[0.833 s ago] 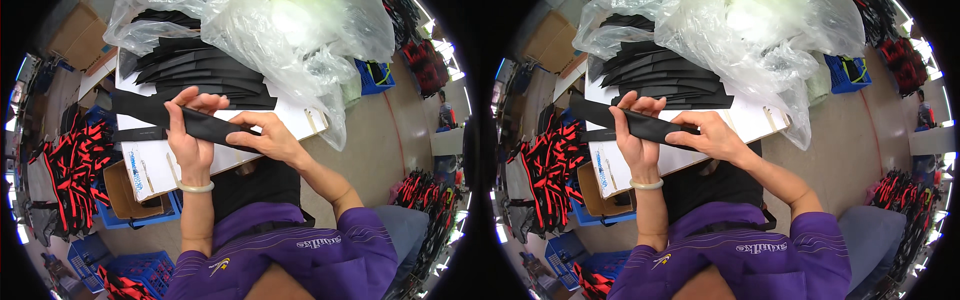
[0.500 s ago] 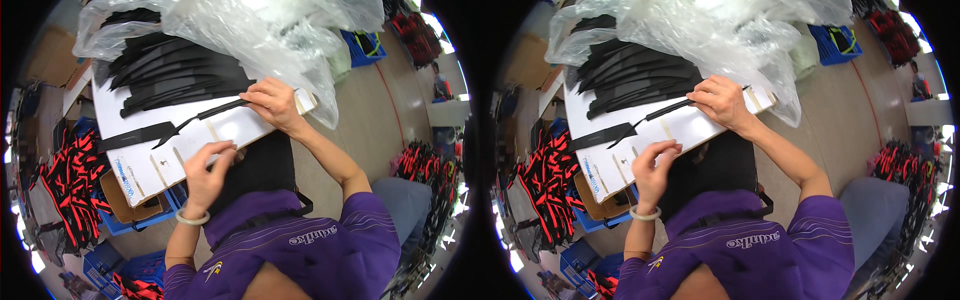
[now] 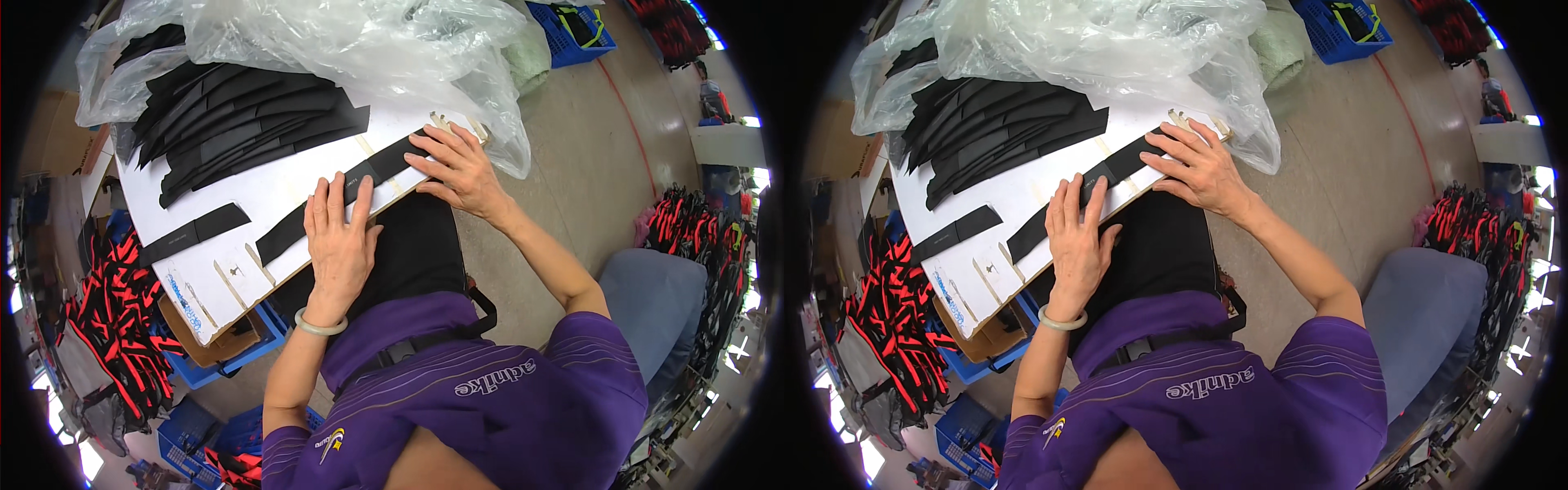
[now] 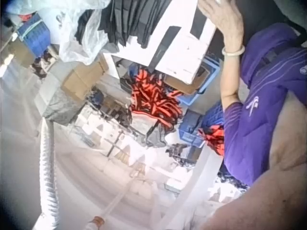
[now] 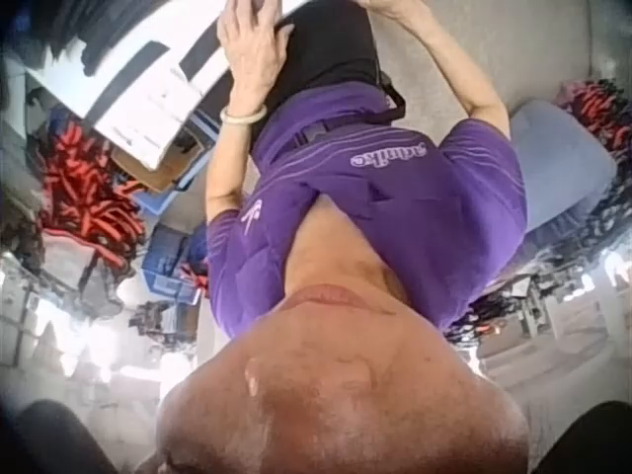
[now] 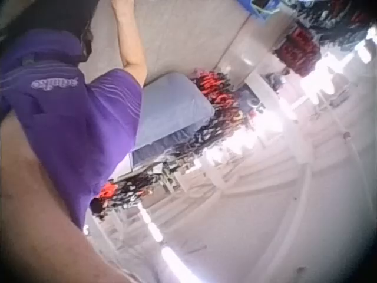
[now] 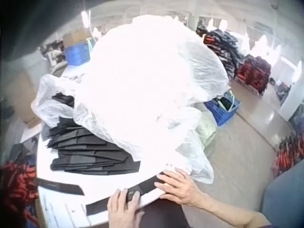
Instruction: The recorder is assembling black strap components by inserting white foam padding into them at a factory workbench.
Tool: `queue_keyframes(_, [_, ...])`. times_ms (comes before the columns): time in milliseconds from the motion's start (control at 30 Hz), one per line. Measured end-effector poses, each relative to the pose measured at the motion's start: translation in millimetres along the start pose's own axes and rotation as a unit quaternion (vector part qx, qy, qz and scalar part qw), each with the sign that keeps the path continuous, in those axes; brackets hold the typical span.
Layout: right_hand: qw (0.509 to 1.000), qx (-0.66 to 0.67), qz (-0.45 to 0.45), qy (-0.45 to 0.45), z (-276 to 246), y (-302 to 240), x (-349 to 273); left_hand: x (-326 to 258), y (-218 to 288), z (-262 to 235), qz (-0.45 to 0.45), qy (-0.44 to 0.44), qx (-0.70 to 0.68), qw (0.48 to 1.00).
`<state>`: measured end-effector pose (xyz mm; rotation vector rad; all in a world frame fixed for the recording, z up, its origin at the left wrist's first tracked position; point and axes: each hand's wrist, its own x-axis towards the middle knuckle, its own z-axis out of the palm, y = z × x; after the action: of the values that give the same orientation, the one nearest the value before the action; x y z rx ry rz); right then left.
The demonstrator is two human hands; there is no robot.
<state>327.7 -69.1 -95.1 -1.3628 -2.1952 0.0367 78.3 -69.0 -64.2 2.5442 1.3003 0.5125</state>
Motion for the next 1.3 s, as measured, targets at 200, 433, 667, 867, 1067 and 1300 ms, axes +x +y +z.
queue_keyframes(200, [0.998,0.035,-0.009,0.047,6,9,-5,1,13,12,-0.01,0.009,0.02,1.0])
queue_keyframes(433, [0.996,0.032,-0.02,0.075,9,9,-6,0,24,13,-0.02,0.0,0.03,0.999])
queue_keyframes(667, [0.995,0.031,-0.028,0.086,13,10,-9,-3,21,29,-0.012,0.042,0.019,0.999])
queue_keyframes(867, [0.995,0.017,-0.028,0.09,16,11,-7,-3,22,42,-0.01,0.063,0.086,0.994])
queue_keyframes(1067, [0.995,0.013,-0.03,0.092,16,11,-8,-2,20,59,-0.008,0.108,0.097,0.989])
queue_keyframes(1300, [0.996,0.017,-0.022,0.088,18,11,-8,-3,18,58,-0.004,0.117,0.084,0.99])
